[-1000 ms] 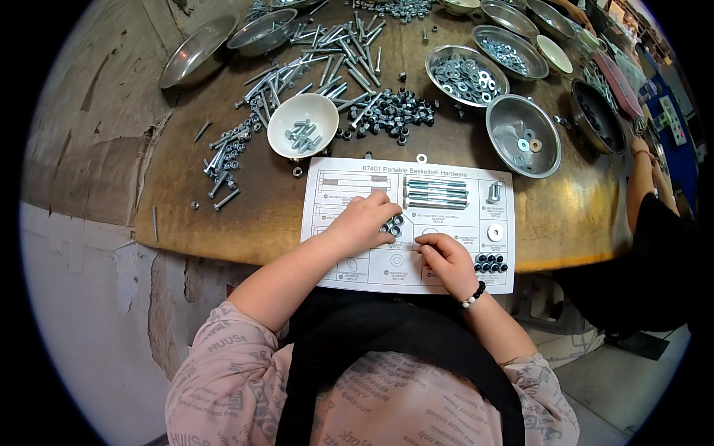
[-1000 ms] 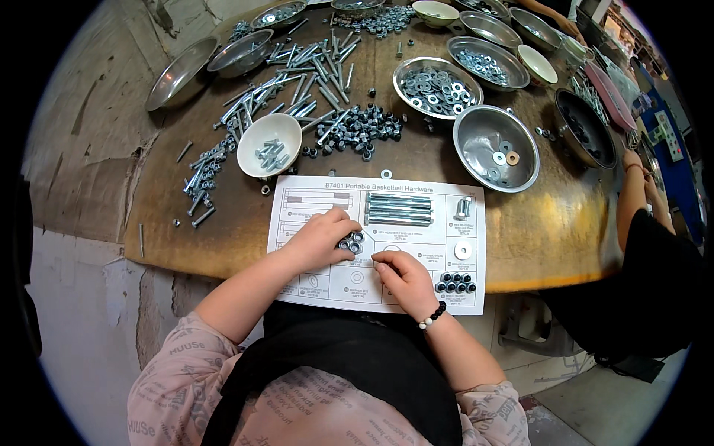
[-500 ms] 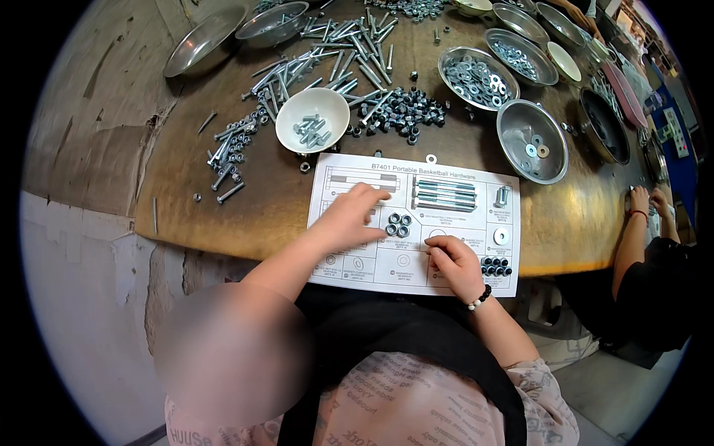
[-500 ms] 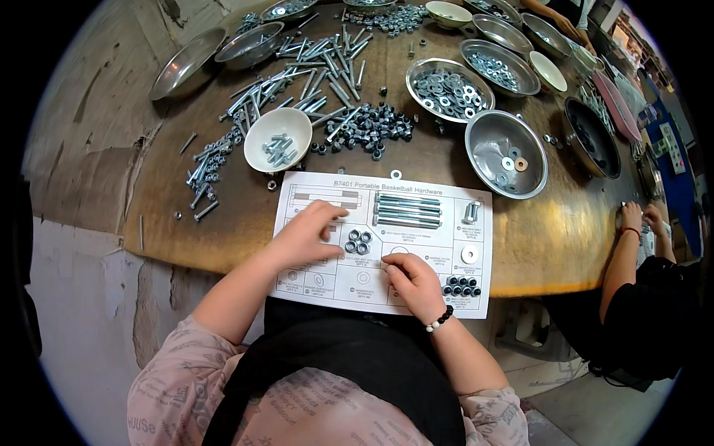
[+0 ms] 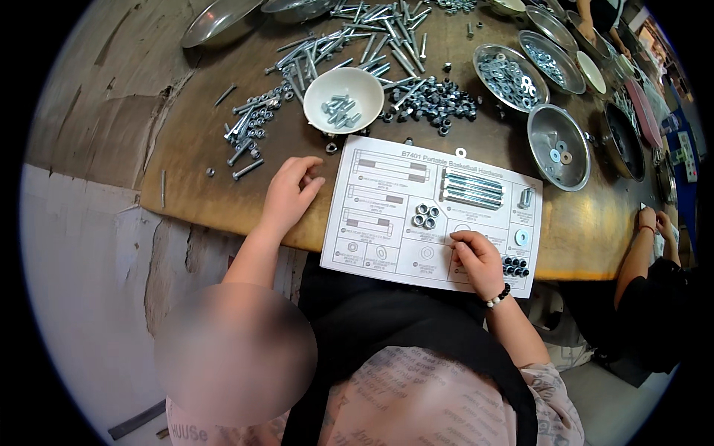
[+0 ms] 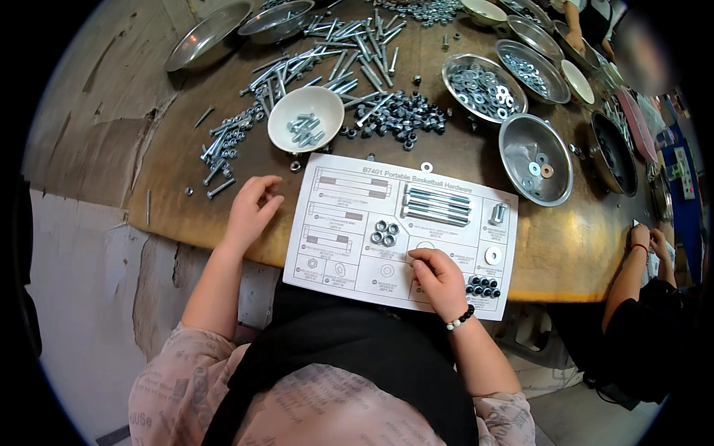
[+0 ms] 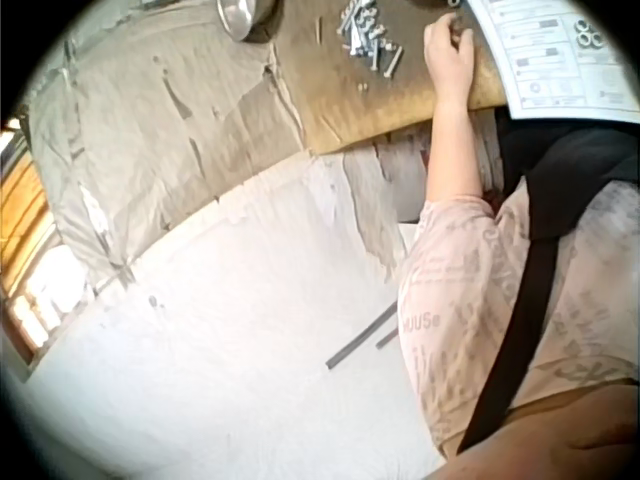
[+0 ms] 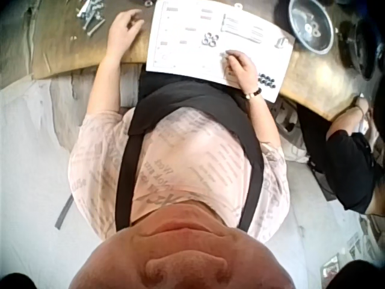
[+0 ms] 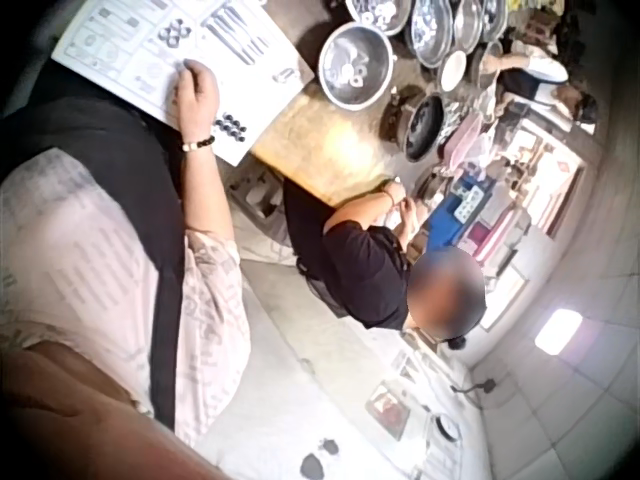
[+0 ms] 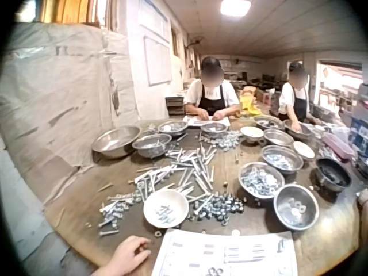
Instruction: The person sorts metal fasteners including bolts, nuts, and washers from a large pile on a table into separate bowls and onto a printed instruction sheet. They repeatedly pick up items, place them into designated areas, and adjust the layout of the sheet and bowls.
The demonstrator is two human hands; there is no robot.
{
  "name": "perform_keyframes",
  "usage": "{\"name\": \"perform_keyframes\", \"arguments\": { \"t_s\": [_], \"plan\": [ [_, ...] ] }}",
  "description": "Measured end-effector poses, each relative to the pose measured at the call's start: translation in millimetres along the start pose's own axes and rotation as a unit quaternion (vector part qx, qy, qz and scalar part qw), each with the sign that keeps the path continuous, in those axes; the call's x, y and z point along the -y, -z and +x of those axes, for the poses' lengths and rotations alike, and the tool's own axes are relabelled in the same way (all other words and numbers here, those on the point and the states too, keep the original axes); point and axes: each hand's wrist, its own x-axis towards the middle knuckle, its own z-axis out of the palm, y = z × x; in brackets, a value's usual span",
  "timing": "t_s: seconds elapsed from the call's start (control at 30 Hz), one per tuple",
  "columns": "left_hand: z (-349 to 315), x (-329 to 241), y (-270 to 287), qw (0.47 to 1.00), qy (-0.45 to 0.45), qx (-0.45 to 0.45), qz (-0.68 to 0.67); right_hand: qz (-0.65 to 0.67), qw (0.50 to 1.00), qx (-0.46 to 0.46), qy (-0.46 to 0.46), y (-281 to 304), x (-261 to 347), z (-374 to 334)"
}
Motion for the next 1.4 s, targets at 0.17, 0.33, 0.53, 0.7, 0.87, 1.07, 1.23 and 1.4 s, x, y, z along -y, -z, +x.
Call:
{"name": "perform_keyframes", "arguments": {
  "t_s": [0.17, 0.33, 0.53, 0.7, 0.87, 1.07, 1.23, 1.4],
  "plan": [
    [3, 7, 9, 1.0, 0.018, 0.004, 0.002, 0.002, 1.0, -0.003, -0.003, 0, 0, -1],
    [-3, 14, 16, 1.0, 0.021, 0.006, 0.014, -0.031, 0.999, -0.005, 0.01, -1, 0, 3],
    [-10, 34, 28, 0.998, 0.008, -0.029, 0.061, -0.024, 1.0, -0.016, 0.004, 0, -5, -2],
    [-1, 73, 56, 0.982, 0.018, -0.135, 0.132, 0.007, 1.0, -0.016, -0.014, -3, 0, -1],
    [16, 88, 75, 0.962, 0.057, -0.173, 0.201, -0.012, 1.0, -0.016, 0.004, -3, 0, -1],
    [22, 133, 117, 0.9, 0.146, -0.273, 0.307, -0.011, 1.0, -0.023, 0.001, -2, -2, -2],
    [2, 168, 104, 0.879, 0.259, -0.227, 0.33, -0.012, 1.0, -0.016, 0.001, -4, 1, -1],
    [4, 150, 74, 0.946, 0.177, -0.145, 0.228, -0.003, 1.0, -0.018, -0.006, -4, 0, -1]
  ]
}}
